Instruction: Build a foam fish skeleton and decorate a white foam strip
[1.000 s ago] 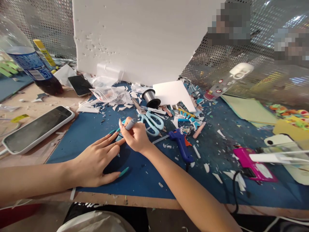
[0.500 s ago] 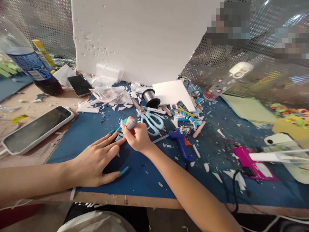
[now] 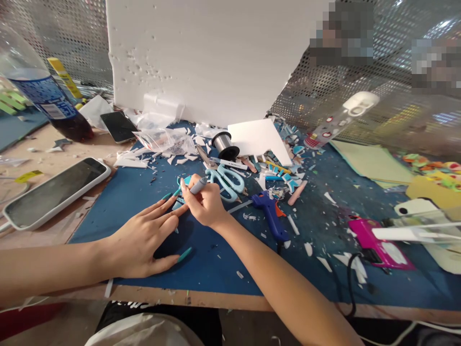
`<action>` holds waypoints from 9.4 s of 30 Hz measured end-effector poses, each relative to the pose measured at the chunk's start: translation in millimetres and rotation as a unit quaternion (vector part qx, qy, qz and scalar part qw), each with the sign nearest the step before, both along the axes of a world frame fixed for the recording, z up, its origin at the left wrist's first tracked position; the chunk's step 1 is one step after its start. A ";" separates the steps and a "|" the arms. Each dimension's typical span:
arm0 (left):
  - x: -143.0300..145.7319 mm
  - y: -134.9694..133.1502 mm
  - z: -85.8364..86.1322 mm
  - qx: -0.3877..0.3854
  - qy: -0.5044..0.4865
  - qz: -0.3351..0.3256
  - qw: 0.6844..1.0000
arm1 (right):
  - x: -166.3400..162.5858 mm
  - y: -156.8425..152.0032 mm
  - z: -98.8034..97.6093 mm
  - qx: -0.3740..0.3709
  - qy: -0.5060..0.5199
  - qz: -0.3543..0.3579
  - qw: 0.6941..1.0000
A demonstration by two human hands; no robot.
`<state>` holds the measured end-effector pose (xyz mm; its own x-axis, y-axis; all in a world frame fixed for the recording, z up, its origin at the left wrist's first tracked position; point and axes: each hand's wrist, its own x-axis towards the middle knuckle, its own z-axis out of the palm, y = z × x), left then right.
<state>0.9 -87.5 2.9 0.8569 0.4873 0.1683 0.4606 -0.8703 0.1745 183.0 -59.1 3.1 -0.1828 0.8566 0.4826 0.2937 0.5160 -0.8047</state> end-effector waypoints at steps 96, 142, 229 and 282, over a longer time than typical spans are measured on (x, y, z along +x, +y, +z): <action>-6.6 -11.3 2.7 0.006 -0.011 -0.020 1.000 | -12.3 -9.2 0.4 -0.033 0.047 -0.028 0.998; -5.2 -11.5 -1.0 0.026 -0.066 -0.050 0.996 | -11.9 -5.8 0.9 0.009 -0.019 0.008 1.000; -6.5 -10.3 -2.1 -0.001 -0.044 -0.050 0.998 | -6.8 -9.1 1.4 0.022 0.000 -0.012 1.000; -7.6 -9.7 -1.0 -0.021 -0.044 -0.044 0.998 | -8.1 -12.1 3.0 -0.019 0.016 0.006 1.000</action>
<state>-6.8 -97.3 1.9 0.8793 0.4190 0.2263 0.3636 -0.8977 0.2490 174.8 -71.2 6.1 -0.1778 0.8718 0.4564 0.2611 0.4889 -0.8323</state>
